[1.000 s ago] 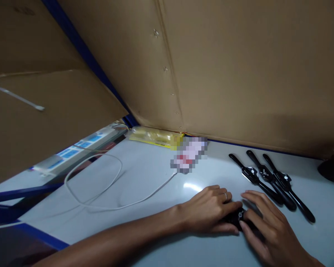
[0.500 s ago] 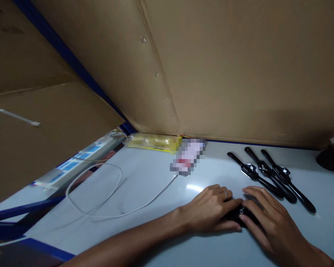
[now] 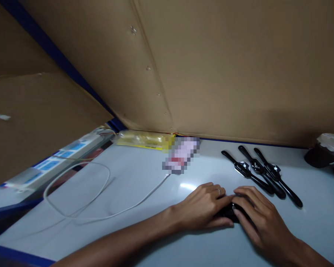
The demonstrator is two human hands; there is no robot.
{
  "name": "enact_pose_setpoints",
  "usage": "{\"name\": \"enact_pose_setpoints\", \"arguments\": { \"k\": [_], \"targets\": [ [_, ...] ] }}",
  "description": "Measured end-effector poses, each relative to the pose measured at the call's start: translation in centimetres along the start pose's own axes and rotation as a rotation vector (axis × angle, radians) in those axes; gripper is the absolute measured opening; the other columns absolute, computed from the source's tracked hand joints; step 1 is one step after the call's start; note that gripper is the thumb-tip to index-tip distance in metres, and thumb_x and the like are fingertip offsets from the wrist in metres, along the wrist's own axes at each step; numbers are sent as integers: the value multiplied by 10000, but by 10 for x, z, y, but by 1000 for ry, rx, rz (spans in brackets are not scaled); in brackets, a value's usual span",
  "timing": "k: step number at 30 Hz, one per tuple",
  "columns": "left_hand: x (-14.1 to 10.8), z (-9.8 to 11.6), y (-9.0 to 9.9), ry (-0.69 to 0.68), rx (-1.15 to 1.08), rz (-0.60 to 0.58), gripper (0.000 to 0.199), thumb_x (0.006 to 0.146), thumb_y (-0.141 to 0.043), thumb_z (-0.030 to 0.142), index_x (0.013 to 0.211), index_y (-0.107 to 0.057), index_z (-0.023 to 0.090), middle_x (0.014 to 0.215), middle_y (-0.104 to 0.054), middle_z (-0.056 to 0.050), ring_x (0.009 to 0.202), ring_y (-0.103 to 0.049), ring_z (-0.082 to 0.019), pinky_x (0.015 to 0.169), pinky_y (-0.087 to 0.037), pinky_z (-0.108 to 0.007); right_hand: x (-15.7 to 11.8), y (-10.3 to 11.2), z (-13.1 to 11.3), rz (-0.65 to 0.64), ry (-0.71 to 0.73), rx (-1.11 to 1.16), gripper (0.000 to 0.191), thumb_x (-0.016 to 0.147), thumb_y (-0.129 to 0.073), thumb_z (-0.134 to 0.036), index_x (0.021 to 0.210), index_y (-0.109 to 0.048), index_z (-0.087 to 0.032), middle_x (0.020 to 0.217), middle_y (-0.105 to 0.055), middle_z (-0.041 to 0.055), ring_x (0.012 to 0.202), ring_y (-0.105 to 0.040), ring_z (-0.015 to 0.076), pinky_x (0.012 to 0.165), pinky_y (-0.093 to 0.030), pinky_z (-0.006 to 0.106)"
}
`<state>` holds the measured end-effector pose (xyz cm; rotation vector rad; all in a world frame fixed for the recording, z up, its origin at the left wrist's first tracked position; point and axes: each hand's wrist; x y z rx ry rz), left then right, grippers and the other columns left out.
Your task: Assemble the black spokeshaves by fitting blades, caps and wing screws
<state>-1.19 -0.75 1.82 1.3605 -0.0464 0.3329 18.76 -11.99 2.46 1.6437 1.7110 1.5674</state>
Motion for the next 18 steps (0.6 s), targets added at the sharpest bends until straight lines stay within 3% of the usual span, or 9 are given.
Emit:
{"name": "enact_pose_setpoints", "arguments": {
  "k": [6, 12, 16, 18],
  "targets": [
    [0, 0, 1, -6, 9, 8, 498, 1005, -509, 614, 1181, -592, 156, 917, -678, -51, 778, -626, -203, 700, -478, -338, 0, 3, 4, -41, 23, 43, 225, 980, -531, -167, 1176, -640, -188, 1223, -604, 138, 1173, -576, 262, 939, -574, 465],
    [1, -1, 1, -6, 12, -16, 512, 984, -538, 634, 1150, -602, 154, 911, -677, -50, 781, -635, -208, 700, -480, -344, 4, 6, 4, -69, 35, 92, 286, 973, -519, -134, 1208, -667, -201, 1182, -625, 116, 1133, -587, 241, 931, -571, 436],
    [1, -1, -1, 1, 13, -31, 516, 973, -542, 656, 1088, -615, 158, 907, -680, -55, 787, -637, -208, 723, -481, -340, 3, 8, 1, -76, 88, 126, 270, 907, -504, -48, 1020, -692, -205, 1200, -616, 111, 1139, -578, 246, 927, -565, 429],
    [1, -1, 0, 5, 8, -38, 527, 980, -535, 650, 1161, -605, 160, 933, -688, -61, 807, -643, -212, 736, -485, -340, 1, 7, 0, -39, 86, 112, 194, 891, -517, -62, 918, -661, -189, 1198, -609, 125, 1164, -567, 272, 939, -559, 459]
  ]
}}
Point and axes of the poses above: each hand's wrist, its own x-axis towards the middle knuckle, its own y-axis out of the back of the hand, z = x × y
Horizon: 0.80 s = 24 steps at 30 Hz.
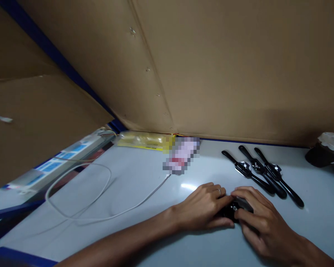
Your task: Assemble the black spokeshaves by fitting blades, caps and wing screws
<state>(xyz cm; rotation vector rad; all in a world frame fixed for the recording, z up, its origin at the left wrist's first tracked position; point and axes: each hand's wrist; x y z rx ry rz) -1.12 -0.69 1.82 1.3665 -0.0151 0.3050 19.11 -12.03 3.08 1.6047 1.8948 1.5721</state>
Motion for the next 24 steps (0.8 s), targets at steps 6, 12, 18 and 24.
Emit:
{"name": "enact_pose_setpoints", "arguments": {
  "k": [6, 12, 18, 24],
  "targets": [
    [-1, 0, 2, 2, -28, 31, 546, 1005, -498, 630, 1296, -566, 172, 961, -694, -63, 828, -653, -218, 743, -495, -353, -2, -7, 2, 97, -77, -181, 91, 992, -527, -171, 953, -608, -161, 1129, -623, 157, 1104, -592, 297, 910, -568, 529],
    [-1, 0, -1, 7, -26, 19, 488, 1031, -444, 611, 1105, -620, 163, 909, -678, -64, 793, -634, -204, 740, -493, -348, 1, -3, -4, 14, 16, -62, 123, 990, -550, -177, 1056, -653, -185, 1175, -618, 123, 1142, -576, 262, 929, -571, 445],
    [-1, 0, 1, -8, -26, 29, 553, 1011, -490, 624, 1315, -559, 166, 978, -696, -70, 828, -654, -218, 738, -501, -360, -3, -5, 2, 113, -30, -214, 111, 991, -564, -174, 910, -638, -154, 1185, -608, 165, 1178, -562, 303, 959, -549, 519],
    [0, 1, 2, 7, -30, 15, 500, 1026, -450, 621, 1144, -611, 163, 919, -675, -62, 803, -638, -209, 733, -502, -357, 2, -2, -6, 37, 41, -121, 155, 985, -547, -165, 1093, -659, -156, 1176, -628, 147, 1131, -586, 273, 930, -572, 455]
  ]
}}
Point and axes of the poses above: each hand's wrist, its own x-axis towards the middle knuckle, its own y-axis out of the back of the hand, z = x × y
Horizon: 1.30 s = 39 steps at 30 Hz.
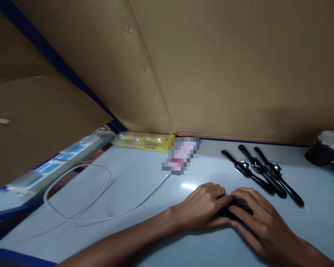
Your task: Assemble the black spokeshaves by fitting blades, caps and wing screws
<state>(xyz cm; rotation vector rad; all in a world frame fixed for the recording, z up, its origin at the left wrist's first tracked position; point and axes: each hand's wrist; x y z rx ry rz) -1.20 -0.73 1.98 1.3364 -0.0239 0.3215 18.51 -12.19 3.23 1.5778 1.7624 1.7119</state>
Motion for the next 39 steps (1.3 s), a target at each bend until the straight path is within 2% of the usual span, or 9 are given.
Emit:
{"name": "enact_pose_setpoints", "arguments": {
  "k": [2, 6, 11, 14, 17, 24, 29, 35, 39],
  "targets": [
    [0, 0, -1, -1, -2, -3, 495, 1026, -445, 625, 1085, -616, 164, 910, -671, -63, 793, -633, -207, 733, -498, -356, -1, 0, 0, 7, 23, 15, 114, 973, -564, -152, 1014, -670, -163, 1193, -624, 144, 1156, -577, 271, 947, -564, 441],
    [-1, -1, -1, -3, 2, 0, 549, 1011, -477, 637, 1288, -560, 170, 960, -686, -66, 834, -647, -214, 750, -489, -347, -5, -2, 5, 64, -48, -86, 123, 979, -550, -138, 901, -643, -158, 1186, -620, 164, 1177, -572, 294, 967, -552, 493],
    [-1, -1, -2, -4, 10, 11, 535, 1021, -454, 631, 1245, -586, 164, 941, -686, -62, 816, -645, -213, 735, -490, -353, -3, 0, 3, 24, -40, -85, 164, 998, -541, -188, 1108, -656, -151, 1197, -625, 167, 1158, -582, 291, 948, -569, 493],
    [-1, -1, -2, -7, 8, 13, 515, 1028, -435, 624, 1149, -619, 159, 910, -678, -59, 790, -635, -210, 723, -490, -358, -2, 1, 1, 11, 0, -12, 144, 993, -548, -188, 1027, -688, -181, 1201, -634, 139, 1168, -586, 270, 948, -575, 448],
    [-1, 0, -1, -17, 5, 24, 544, 1026, -437, 630, 1261, -583, 161, 940, -687, -61, 803, -640, -213, 732, -491, -358, -4, -1, 4, 63, -46, -69, 151, 987, -545, -161, 921, -681, -165, 1194, -635, 154, 1175, -588, 282, 968, -565, 481],
    [-1, 0, -1, 5, 5, 4, 526, 1027, -434, 633, 1169, -615, 159, 916, -685, -67, 804, -640, -211, 737, -490, -344, -1, 2, 0, -10, 10, -27, 211, 975, -512, -118, 1104, -674, -161, 1192, -641, 153, 1162, -595, 273, 946, -581, 449],
    [-1, 0, 0, 2, -14, 0, 550, 1014, -476, 630, 1286, -579, 163, 965, -698, -76, 830, -652, -218, 751, -499, -355, -2, 0, 1, 50, -36, -97, 154, 977, -534, -126, 884, -646, -175, 1183, -640, 154, 1176, -592, 292, 957, -567, 482],
    [-1, 1, 2, 11, -2, -22, 555, 998, -517, 628, 1286, -572, 157, 968, -697, -75, 838, -655, -223, 761, -497, -353, -5, -5, 4, 67, -68, -220, 139, 1005, -541, -201, 1083, -631, -128, 1168, -634, 189, 1130, -590, 320, 918, -562, 514],
    [-1, 1, 1, -7, 9, -1, 590, 1017, -444, 650, 1310, -549, 149, 956, -687, -73, 821, -639, -216, 749, -494, -352, -5, -5, 3, 18, -36, -143, 217, 980, -471, -82, 1111, -629, -153, 1202, -624, 166, 1155, -575, 298, 935, -548, 474]
  ]
}}
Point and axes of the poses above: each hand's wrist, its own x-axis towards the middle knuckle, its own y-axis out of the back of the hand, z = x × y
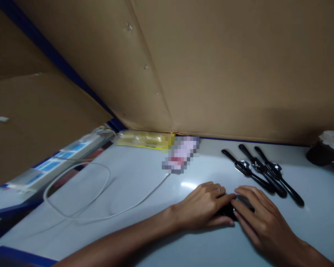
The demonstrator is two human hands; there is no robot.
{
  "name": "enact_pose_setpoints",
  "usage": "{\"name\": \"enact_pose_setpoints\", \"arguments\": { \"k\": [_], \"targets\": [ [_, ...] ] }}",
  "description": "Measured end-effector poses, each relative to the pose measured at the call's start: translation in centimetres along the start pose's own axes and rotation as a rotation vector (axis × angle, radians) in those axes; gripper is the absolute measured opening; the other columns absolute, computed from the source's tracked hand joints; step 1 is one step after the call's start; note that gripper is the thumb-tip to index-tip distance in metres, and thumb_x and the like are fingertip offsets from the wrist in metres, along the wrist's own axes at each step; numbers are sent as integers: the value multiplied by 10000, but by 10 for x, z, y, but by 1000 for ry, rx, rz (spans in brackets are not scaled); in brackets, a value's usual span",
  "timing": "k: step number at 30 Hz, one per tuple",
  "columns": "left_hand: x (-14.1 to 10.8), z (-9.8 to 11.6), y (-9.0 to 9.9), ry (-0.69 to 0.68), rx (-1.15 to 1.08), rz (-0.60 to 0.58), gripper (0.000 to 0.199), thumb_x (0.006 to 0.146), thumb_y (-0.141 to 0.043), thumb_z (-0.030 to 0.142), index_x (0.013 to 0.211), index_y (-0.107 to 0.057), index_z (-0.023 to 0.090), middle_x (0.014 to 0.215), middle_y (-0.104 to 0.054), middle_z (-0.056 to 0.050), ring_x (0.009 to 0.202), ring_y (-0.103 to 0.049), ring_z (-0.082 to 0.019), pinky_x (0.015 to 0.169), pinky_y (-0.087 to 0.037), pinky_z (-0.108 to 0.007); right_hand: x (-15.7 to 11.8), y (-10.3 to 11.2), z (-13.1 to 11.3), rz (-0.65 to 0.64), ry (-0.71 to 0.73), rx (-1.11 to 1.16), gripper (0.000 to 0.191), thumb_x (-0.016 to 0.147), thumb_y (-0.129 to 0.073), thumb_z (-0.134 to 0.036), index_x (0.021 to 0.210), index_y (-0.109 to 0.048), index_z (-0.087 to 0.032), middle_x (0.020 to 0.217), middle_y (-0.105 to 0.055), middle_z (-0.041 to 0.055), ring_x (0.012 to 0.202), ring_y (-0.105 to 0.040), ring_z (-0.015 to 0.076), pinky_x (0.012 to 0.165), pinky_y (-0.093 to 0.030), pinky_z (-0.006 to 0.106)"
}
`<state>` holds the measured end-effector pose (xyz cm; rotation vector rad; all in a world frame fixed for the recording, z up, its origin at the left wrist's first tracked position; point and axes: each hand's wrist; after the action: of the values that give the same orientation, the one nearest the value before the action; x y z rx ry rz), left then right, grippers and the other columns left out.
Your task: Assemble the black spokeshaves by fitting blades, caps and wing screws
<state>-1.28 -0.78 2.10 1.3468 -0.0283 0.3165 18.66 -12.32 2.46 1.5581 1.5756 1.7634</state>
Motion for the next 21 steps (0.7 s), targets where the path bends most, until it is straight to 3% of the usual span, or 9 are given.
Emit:
{"name": "enact_pose_setpoints", "arguments": {
  "k": [2, 6, 11, 15, 21],
  "targets": [
    [0, 0, -1, -1, 0, 10, 578, 1024, -419, 651, 1276, -563, 151, 929, -673, -65, 802, -621, -208, 744, -490, -348, 1, 0, 0, -16, -12, 47, 212, 984, -473, -88, 1109, -623, -170, 1191, -628, 149, 1134, -583, 288, 925, -542, 466],
    [1, 1, -2, 36, 19, -1, 489, 1019, -461, 626, 1092, -613, 167, 943, -639, -66, 825, -584, -210, 740, -478, -348, 1, -3, 4, -63, -122, 116, 126, 1017, -515, -209, 1123, -578, -182, 1012, -654, 93, 912, -617, 249, 796, -540, 428],
    [4, 8, 1, 116, 14, 24, 268, 1036, -516, 428, 1092, -600, 179, 971, -626, -67, 868, -567, -224, 758, -459, -353, 1, -7, 11, -59, -202, 87, 100, 1026, -532, -264, 959, -575, -203, 857, -635, 42, 785, -602, 231, 708, -495, 387],
    [6, 12, 3, 156, -37, 53, 260, 1052, -487, 395, 942, -581, 179, 898, -623, -52, 802, -559, -212, 710, -438, -333, 2, -8, 12, -74, -188, 112, 165, 1040, -501, -251, 917, -597, -198, 826, -636, 36, 756, -598, 198, 694, -483, 339],
    [7, 10, 1, 204, -121, 60, 229, 1049, -452, 262, 868, -566, 182, 820, -633, -33, 757, -569, -196, 682, -421, -309, 6, -3, 8, -98, -157, 77, 184, 1051, -484, -255, 1043, -656, -192, 848, -665, 48, 758, -620, 194, 700, -498, 324]
  ]
}}
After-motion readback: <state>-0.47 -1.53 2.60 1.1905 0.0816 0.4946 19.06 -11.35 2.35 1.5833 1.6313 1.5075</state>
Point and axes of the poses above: each hand's wrist, its own x-axis towards the middle knuckle, its own y-axis out of the back of the hand, z = x × y
